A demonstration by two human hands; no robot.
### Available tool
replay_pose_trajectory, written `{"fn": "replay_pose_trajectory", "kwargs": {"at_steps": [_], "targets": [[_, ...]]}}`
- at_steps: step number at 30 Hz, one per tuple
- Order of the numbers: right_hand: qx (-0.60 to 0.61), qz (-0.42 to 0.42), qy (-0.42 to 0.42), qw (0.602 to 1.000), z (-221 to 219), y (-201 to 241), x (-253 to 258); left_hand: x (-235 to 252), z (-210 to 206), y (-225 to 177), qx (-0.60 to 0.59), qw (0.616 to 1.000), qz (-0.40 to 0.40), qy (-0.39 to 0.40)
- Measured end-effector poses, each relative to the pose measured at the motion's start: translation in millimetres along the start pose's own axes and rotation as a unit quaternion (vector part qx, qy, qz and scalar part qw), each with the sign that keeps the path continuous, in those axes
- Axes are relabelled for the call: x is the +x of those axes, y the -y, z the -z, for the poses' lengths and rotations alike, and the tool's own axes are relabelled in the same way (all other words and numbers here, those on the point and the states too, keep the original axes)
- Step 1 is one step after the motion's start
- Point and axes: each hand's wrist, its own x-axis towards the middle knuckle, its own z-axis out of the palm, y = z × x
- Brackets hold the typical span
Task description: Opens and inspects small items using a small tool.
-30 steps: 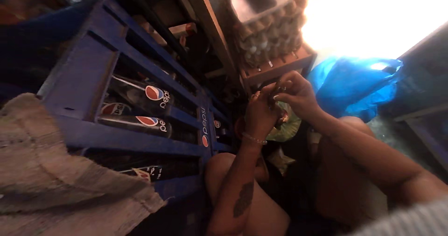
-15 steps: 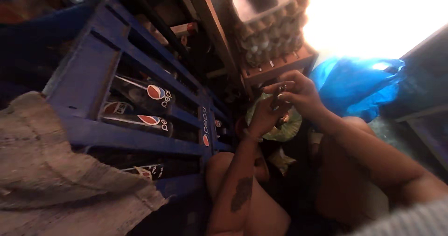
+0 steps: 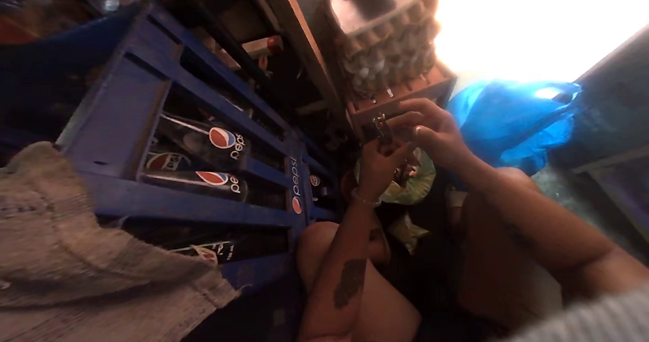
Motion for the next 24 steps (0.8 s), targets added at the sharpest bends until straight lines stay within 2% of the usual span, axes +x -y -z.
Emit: {"fn": "replay_pose_trajectory", "kwargs": {"at_steps": [4,9,14,24], "targets": [[-0.014,-0.001,0.005,1.0,-0.2,-1.4,0.5,-0.3,3.2,-7.4,0.004,0.999,0.034,0.013],[-0.037,-0.009,0.0,0.999,-1.1,-4.6,1.6,-0.3,10.2,-4.1,-0.03,0.99,0.069,0.122],[-0.003,-0.033,0.003,0.999,-2.2,-1.5,2.1,-0.9,14.3,-7.8,-0.048,0.968,0.113,0.217],[0.051,-0.02,0.042,0.998,3.9,-3.4,1.9,-1.1,17.2,-8.2,-0.111,0.934,0.144,0.309]]}}
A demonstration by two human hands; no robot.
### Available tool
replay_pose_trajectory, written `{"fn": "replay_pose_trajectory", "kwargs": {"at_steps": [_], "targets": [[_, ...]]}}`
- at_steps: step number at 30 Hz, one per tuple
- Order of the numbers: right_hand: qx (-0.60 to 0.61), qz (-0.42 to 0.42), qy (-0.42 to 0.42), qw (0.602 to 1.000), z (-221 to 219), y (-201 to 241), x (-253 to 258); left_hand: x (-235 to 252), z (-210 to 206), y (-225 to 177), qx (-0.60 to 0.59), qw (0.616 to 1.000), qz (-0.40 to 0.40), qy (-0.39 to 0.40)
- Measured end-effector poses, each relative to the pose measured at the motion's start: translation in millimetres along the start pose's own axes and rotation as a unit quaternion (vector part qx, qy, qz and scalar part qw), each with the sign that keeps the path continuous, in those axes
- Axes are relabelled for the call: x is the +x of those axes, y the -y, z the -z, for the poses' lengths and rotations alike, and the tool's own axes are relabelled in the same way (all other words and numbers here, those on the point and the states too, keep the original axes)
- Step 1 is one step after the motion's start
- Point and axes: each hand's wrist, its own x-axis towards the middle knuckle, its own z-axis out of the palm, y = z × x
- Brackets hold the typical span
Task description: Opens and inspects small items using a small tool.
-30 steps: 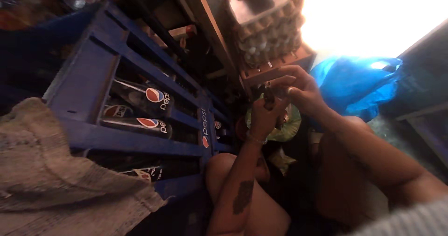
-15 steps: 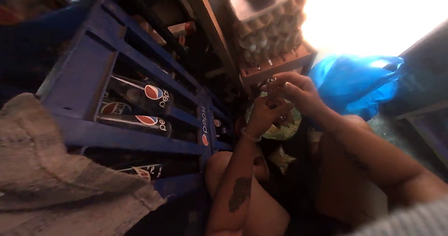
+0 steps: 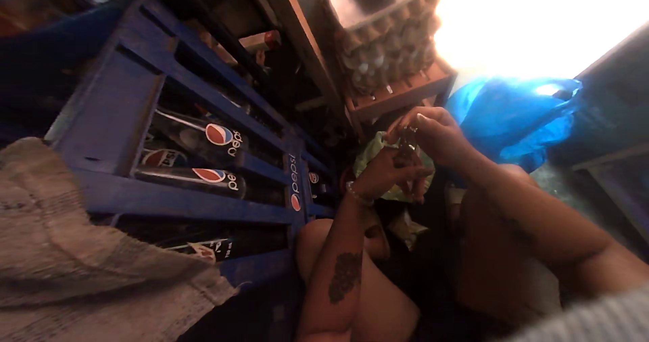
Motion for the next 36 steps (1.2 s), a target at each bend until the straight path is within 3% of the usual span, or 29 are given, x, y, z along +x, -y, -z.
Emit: {"fn": "replay_pose_trajectory", "kwargs": {"at_steps": [13,23,28,33,36], "targets": [[0.012,-0.014,-0.045,0.999,-3.8,3.4,1.0,0.7,4.6,4.9,-0.023,1.0,-0.02,-0.006],[0.068,-0.014,0.123,0.99,9.6,0.7,1.3,-7.6,-2.6,-11.0,0.04,0.998,0.036,0.017],[0.001,-0.02,0.11,0.994,12.9,7.8,-0.3,-8.8,-1.8,-14.3,0.06,0.996,0.064,0.025],[0.023,-0.059,0.128,0.99,13.8,9.3,0.1,-7.7,-0.3,-13.8,0.082,0.993,0.072,0.049],[-0.007,-0.067,0.109,0.992,14.7,11.0,0.3,-5.9,0.8,-13.0,0.16,0.984,0.074,0.012]]}}
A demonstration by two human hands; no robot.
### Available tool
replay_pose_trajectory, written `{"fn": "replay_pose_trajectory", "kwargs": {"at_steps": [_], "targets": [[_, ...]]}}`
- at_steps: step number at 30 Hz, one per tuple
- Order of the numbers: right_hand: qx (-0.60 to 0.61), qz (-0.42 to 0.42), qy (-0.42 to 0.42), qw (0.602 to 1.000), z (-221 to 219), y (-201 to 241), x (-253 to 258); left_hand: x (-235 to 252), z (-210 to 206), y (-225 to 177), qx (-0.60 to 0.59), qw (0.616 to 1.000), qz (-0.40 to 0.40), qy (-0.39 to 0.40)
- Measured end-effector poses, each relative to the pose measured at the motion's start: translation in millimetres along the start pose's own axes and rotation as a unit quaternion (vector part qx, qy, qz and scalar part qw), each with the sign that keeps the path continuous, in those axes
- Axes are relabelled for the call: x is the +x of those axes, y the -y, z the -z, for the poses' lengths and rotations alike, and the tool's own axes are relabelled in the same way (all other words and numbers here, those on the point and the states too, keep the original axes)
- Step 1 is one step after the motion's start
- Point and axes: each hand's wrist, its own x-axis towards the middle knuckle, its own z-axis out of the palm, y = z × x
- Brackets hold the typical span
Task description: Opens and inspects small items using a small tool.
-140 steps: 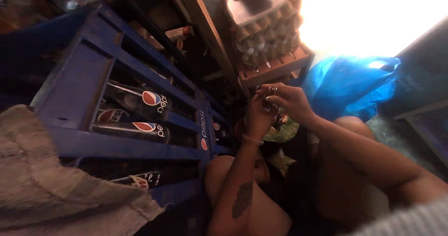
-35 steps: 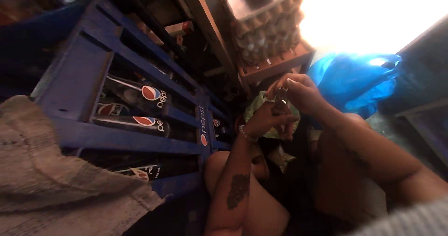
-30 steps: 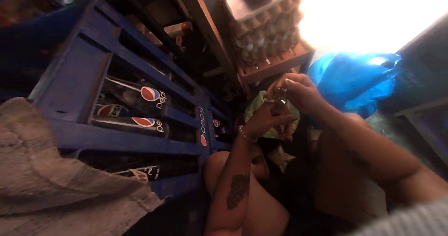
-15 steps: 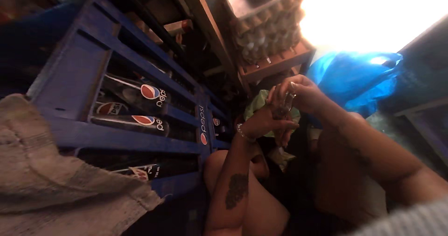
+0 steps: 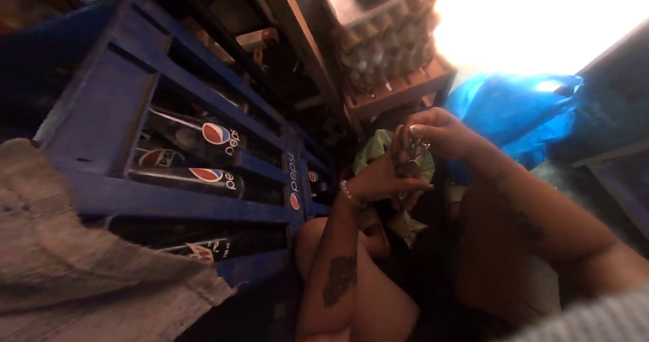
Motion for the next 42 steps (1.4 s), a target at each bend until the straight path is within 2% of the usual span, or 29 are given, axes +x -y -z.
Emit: {"fn": "replay_pose_trajectory", "kwargs": {"at_steps": [4,13,18,21,25,27,29,32,35,38,41,42], "targets": [[-0.023,-0.01,0.014,1.0,6.8,1.1,-1.1,2.1,-1.7,-3.8,0.1,0.993,0.044,-0.048],[-0.041,-0.03,0.056,0.997,11.7,2.1,-2.2,-0.3,2.4,-3.3,0.308,0.947,0.049,-0.07],[-0.031,-0.019,0.079,0.996,11.6,0.0,-1.6,0.9,2.6,-1.9,0.36,0.929,0.054,-0.069],[-0.043,-0.009,0.079,0.996,12.4,-0.5,-2.1,2.0,1.3,-1.8,0.347,0.935,0.04,-0.059],[-0.078,0.032,0.073,0.994,8.8,-0.1,-3.3,-0.8,-3.8,2.4,0.204,0.979,0.003,-0.023],[-0.062,0.063,0.061,0.994,2.2,1.5,-2.6,-4.9,-6.8,1.8,0.093,0.995,-0.013,0.018],[-0.027,0.088,0.04,0.995,-12.0,3.6,-3.5,-10.4,-14.7,1.7,-0.072,0.994,0.001,0.083],[0.035,0.079,0.013,0.996,-33.9,1.5,-3.6,-25.8,-29.4,6.7,-0.259,0.953,0.025,0.156],[0.048,-0.032,0.022,0.998,-51.9,-14.0,-7.3,-62.6,-51.8,24.0,-0.44,0.892,0.025,0.099],[0.111,-0.15,0.051,0.981,-69.5,-25.9,-11.2,-91.8,-67.9,42.4,-0.598,0.797,0.023,0.08],[0.188,-0.201,0.086,0.957,-86.2,-36.2,-15.0,-107.1,-91.1,47.5,-0.698,0.712,-0.045,0.053],[0.194,-0.218,0.096,0.952,-88.8,-37.6,-14.5,-108.2,-97.4,48.0,-0.71,0.698,-0.085,0.052]]}}
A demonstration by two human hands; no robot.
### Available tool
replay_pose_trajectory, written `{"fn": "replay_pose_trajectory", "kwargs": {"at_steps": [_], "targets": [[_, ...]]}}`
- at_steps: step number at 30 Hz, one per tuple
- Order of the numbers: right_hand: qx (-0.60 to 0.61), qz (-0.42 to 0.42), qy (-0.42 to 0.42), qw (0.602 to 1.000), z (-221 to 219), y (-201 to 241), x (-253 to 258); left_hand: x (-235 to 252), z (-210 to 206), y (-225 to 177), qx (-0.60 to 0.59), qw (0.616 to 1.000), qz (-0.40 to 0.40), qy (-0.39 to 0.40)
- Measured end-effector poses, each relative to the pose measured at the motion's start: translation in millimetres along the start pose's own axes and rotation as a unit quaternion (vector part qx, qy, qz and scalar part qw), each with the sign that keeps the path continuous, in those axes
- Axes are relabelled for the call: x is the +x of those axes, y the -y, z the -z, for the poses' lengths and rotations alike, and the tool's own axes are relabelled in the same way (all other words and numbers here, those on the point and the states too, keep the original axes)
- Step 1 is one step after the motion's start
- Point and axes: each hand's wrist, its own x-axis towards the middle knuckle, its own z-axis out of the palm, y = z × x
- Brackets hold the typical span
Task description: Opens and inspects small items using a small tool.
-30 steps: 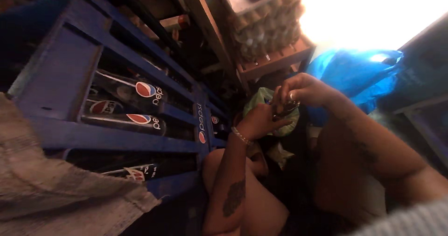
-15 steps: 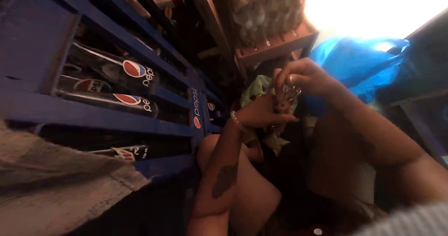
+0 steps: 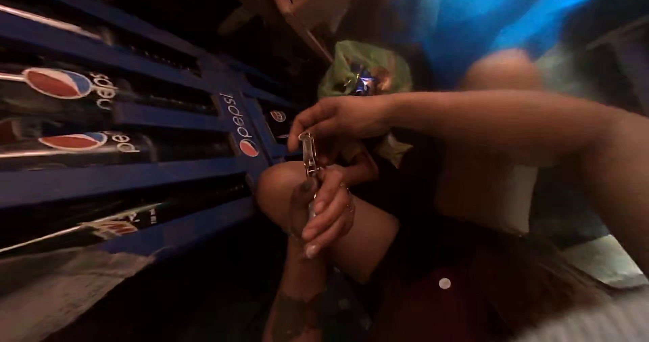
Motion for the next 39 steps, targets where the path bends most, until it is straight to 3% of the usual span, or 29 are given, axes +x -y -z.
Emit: {"fn": "replay_pose_trajectory", "kwargs": {"at_steps": [2,6,13,16,18,28,32,39], "targets": [[-0.021,-0.031,-0.002,0.999,-2.9,1.4,0.2,3.8,-1.8,10.8,-0.005,0.997,-0.051,0.054],[-0.104,-0.107,-0.037,0.988,-5.9,-4.1,1.4,13.8,-18.1,17.5,-0.073,0.992,-0.073,-0.074],[-0.021,-0.127,-0.031,0.991,-2.9,-4.7,-2.4,13.1,-22.7,20.3,-0.124,0.989,-0.074,-0.021],[-0.026,-0.16,-0.059,0.985,-5.5,-14.7,-2.1,9.9,-18.0,17.2,-0.128,0.986,-0.09,-0.059],[0.01,-0.158,-0.074,0.985,-5.1,-17.2,0.5,13.2,-20.4,14.5,-0.132,0.984,-0.086,-0.08],[0.246,-0.129,-0.164,0.947,-24.4,-21.8,9.5,21.3,-21.9,18.5,-0.104,0.983,-0.153,-0.024],[0.271,-0.14,-0.208,0.929,-24.8,-21.4,10.2,28.5,-13.4,14.4,-0.068,0.985,-0.15,-0.055],[0.288,-0.12,-0.194,0.93,-23.1,-17.4,2.4,34.0,-16.9,12.1,-0.058,0.99,-0.104,-0.073]]}}
